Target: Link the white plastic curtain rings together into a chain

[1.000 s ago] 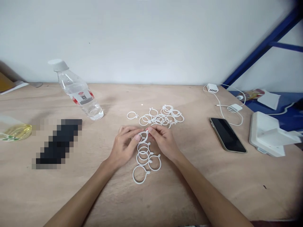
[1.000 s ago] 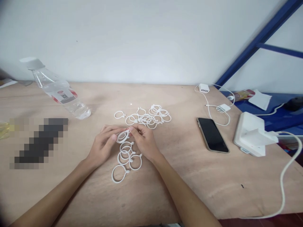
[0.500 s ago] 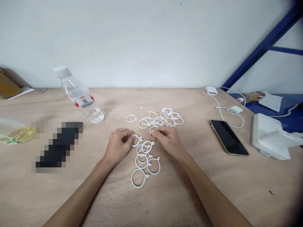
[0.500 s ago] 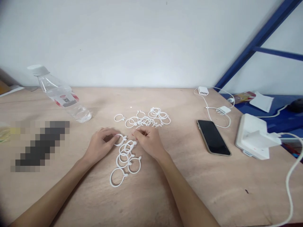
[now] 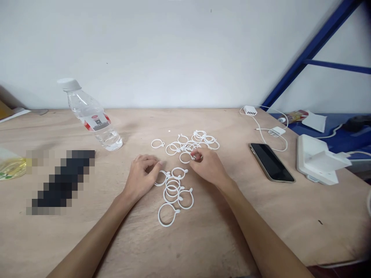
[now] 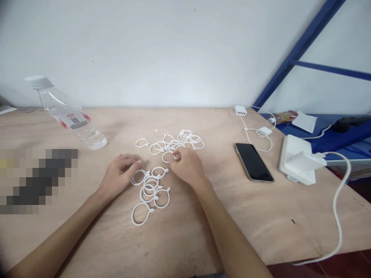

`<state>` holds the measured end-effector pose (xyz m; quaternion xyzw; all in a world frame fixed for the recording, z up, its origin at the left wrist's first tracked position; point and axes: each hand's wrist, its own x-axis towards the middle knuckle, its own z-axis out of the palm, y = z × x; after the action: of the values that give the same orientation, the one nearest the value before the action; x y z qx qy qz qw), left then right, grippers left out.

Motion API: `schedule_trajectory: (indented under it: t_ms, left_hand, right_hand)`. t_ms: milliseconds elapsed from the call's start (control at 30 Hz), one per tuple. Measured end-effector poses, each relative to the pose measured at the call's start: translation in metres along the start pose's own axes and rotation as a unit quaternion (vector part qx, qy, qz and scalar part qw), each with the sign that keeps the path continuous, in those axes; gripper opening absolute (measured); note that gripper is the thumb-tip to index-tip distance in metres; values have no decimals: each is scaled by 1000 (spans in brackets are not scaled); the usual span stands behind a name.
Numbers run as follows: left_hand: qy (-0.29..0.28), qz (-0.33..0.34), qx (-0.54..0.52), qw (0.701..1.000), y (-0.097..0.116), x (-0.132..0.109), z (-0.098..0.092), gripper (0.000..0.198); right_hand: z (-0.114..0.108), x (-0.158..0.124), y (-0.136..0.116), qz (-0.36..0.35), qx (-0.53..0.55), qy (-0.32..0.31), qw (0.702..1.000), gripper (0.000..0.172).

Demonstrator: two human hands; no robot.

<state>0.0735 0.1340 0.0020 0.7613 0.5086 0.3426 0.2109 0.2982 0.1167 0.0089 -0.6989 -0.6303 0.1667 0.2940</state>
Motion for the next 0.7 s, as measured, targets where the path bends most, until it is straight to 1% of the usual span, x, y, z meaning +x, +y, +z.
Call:
schedule_trajectory:
  t_ms: [67,133,267,400,433,500,600,633,700]
  left_hand:
    - [1,-7,-4,1000,1,0,0,33]
    - [1,-9,-9,1000,1,-1,0,31]
    - [11,10,-11,1000,2,-2,1,24]
    - [35,33,-5,999,4,-4,2,22]
    - [38,37,-3,999,4,-5,2,25]
    - [31,49,-5,998,4,-6,3,38]
    - [20,95,-39,995,4,-9,3,56]
    - [21,112,-54,992,5,-9,3,58]
    - [18,139,-73,987,8,-10,1,54]
  right_hand:
    - [0,-1,-1,-19,-43,-2,999,19]
    - [1,-1,0,-31,-55,3,998,16]
    - [6,-1,3,-67,-9,9,998,11]
    - [9,-5,-3,-158,24,55,986,17]
    - [10,-6,-6,-185,36,61,980,19]
    - [11,-10,-13,-228,67,63,969,20]
    - [12,-16,-22,-273,110,44,955,18]
    - [12,-18,-25,-282,119,32,952,17]
    - [12,-22,-30,-281,133,8,950,16]
